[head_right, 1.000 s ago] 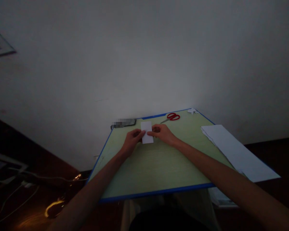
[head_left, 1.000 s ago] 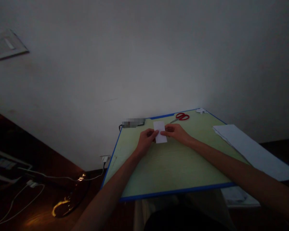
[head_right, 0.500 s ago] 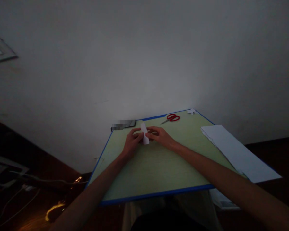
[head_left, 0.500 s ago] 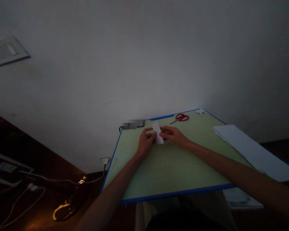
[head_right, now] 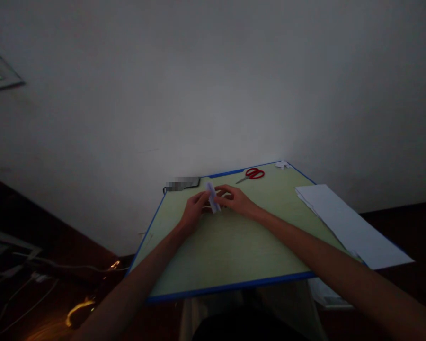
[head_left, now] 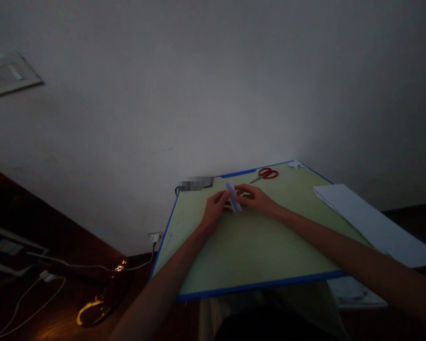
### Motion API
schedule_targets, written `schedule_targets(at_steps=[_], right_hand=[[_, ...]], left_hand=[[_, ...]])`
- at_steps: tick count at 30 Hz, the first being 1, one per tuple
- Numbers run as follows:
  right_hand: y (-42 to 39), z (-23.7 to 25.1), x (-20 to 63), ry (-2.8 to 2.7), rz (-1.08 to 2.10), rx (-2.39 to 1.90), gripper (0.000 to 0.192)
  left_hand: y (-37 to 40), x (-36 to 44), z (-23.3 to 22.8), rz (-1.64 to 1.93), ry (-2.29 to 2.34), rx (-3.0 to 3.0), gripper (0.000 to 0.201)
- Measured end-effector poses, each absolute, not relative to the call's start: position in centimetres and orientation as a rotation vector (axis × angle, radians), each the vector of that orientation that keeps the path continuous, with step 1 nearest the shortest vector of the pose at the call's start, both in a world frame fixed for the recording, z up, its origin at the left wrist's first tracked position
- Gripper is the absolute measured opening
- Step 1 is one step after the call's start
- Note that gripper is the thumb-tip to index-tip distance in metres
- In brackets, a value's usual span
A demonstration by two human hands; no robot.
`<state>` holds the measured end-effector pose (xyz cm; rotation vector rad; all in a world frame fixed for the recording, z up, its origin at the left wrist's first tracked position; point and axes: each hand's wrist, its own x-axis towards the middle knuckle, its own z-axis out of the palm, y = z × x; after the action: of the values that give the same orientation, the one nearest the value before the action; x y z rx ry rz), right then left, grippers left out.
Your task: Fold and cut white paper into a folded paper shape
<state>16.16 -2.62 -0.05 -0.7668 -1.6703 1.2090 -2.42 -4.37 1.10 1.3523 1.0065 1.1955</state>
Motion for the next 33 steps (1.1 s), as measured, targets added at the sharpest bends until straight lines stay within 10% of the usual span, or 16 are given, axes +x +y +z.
schedule_targets(at_steps=[10, 22, 33], right_hand=[[-1.2, -1.7, 16.7, -1.646, 0.642, -0.978, 0.061], [-2.2, -1.9, 15.6, -1.772, 0.717, -0.920, 0.088], [-1.4, -0.7, 16.6, -1.668, 0.865, -0.955, 0.066]], left_hand=[[-3.2, -2.8, 0.0, 1.301, 1.010, 1.238, 0.053], [-4.0, -2.5, 0.4, 1.324, 1.039, 1.359, 0.051], [-3.2, -3.0, 0.0, 1.449, 1.265, 1.351, 0.057]])
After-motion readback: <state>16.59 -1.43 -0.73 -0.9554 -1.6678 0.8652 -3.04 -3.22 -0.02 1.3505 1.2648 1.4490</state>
